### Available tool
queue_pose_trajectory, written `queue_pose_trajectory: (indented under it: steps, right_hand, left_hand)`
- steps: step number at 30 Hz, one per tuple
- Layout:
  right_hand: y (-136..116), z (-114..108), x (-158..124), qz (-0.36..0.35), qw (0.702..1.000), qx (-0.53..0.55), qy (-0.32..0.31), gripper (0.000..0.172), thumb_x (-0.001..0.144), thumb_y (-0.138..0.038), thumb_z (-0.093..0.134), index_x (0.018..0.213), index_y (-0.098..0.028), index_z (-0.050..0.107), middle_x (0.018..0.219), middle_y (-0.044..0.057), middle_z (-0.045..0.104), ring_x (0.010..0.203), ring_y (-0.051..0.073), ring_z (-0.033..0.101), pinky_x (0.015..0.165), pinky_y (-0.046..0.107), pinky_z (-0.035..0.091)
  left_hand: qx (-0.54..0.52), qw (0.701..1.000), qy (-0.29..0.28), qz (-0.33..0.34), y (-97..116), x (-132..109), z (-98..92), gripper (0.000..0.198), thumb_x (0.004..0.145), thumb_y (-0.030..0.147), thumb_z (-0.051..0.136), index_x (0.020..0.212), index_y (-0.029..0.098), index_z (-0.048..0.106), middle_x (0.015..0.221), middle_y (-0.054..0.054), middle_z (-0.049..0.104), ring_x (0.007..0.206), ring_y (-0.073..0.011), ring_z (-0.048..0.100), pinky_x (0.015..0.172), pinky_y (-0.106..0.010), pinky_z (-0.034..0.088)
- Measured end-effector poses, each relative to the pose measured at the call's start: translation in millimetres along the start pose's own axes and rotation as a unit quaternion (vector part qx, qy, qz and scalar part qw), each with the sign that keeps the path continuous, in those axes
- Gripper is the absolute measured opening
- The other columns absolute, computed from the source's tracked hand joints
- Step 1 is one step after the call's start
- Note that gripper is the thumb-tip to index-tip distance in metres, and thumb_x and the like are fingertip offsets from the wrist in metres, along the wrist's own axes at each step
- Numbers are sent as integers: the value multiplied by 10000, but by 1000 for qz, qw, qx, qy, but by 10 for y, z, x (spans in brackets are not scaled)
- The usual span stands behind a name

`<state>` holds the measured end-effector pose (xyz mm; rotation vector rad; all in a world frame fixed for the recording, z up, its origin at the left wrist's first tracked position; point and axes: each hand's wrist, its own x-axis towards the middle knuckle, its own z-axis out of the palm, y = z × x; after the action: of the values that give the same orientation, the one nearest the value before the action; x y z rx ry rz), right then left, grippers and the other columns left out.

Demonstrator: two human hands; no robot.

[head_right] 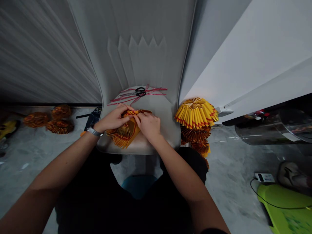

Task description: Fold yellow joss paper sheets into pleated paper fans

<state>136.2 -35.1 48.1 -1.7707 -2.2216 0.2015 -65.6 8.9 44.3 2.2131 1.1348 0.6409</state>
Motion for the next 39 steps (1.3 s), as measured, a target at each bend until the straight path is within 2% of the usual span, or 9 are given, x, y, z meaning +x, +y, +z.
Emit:
queue_pose_trajectory:
  steps: [6, 13, 26, 30, 33, 37, 39]
  right_hand:
    - [-17, 20, 3, 2, 1000, -2, -6, 431, 1106, -520, 436, 1093, -288, 799, 1041, 51, 800, 881, 200, 723, 666, 283, 399]
    - [-18, 26, 5, -6, 1000, -2, -5, 425, 1107, -508, 446, 1069, -277, 799, 1032, 48, 802, 865, 197, 722, 659, 286, 393]
    - [-27, 21, -1, -2, 1000, 6, -9, 403, 1105, -504, 456, 1104, -286, 795, 1050, 53, 806, 884, 206, 729, 684, 280, 426]
    - [50, 3, 28, -33, 996, 86, -9, 302, 1066, -452, 567, 1214, -266, 754, 1103, 52, 802, 940, 202, 722, 778, 280, 478]
    - [182, -51, 27, -60, 980, 190, -3, 325, 1039, -438, 606, 1271, -242, 720, 1010, 35, 789, 843, 170, 699, 794, 268, 495]
    - [405, -161, -19, -20, 962, 272, 30, 362, 1001, -472, 624, 1247, -217, 699, 874, 12, 717, 736, 165, 638, 731, 276, 496]
    - [530, -212, -49, -14, 957, 290, 19, 384, 964, -475, 659, 1243, -211, 675, 873, 6, 693, 731, 167, 622, 720, 285, 492]
  left_hand:
    - [0, 1000, 3, -5, 39, 6, -1, 240, 953, 329, 567, 1126, 217, 691, 1132, -63, 716, 1152, -254, 589, 1097, -428, 454]
    - [-9, 1000, 28, 2, 21, 13, 30, 289, 1037, 407, 502, 1035, 213, 716, 1022, -50, 724, 1035, -239, 596, 1011, -405, 462]
    - [-10, 999, 41, -11, 22, 24, 58, 279, 1020, 413, 522, 985, 220, 720, 935, -43, 703, 976, -240, 582, 945, -399, 466]
    - [-9, 998, 53, -26, -14, 20, 72, 269, 1014, 403, 520, 1017, 217, 715, 947, -44, 702, 986, -241, 589, 946, -399, 478]
    - [-11, 998, 56, -32, -48, 33, 71, 262, 1005, 384, 516, 1031, 213, 713, 949, -46, 704, 980, -239, 606, 950, -400, 486]
    - [-18, 998, 51, -33, -66, 53, 54, 272, 1003, 384, 505, 1017, 208, 712, 953, -51, 716, 936, -238, 626, 934, -405, 501]
    - [-16, 998, 48, -37, -64, 57, 48, 269, 1002, 381, 503, 1030, 210, 709, 983, -53, 727, 967, -241, 634, 959, -410, 502]
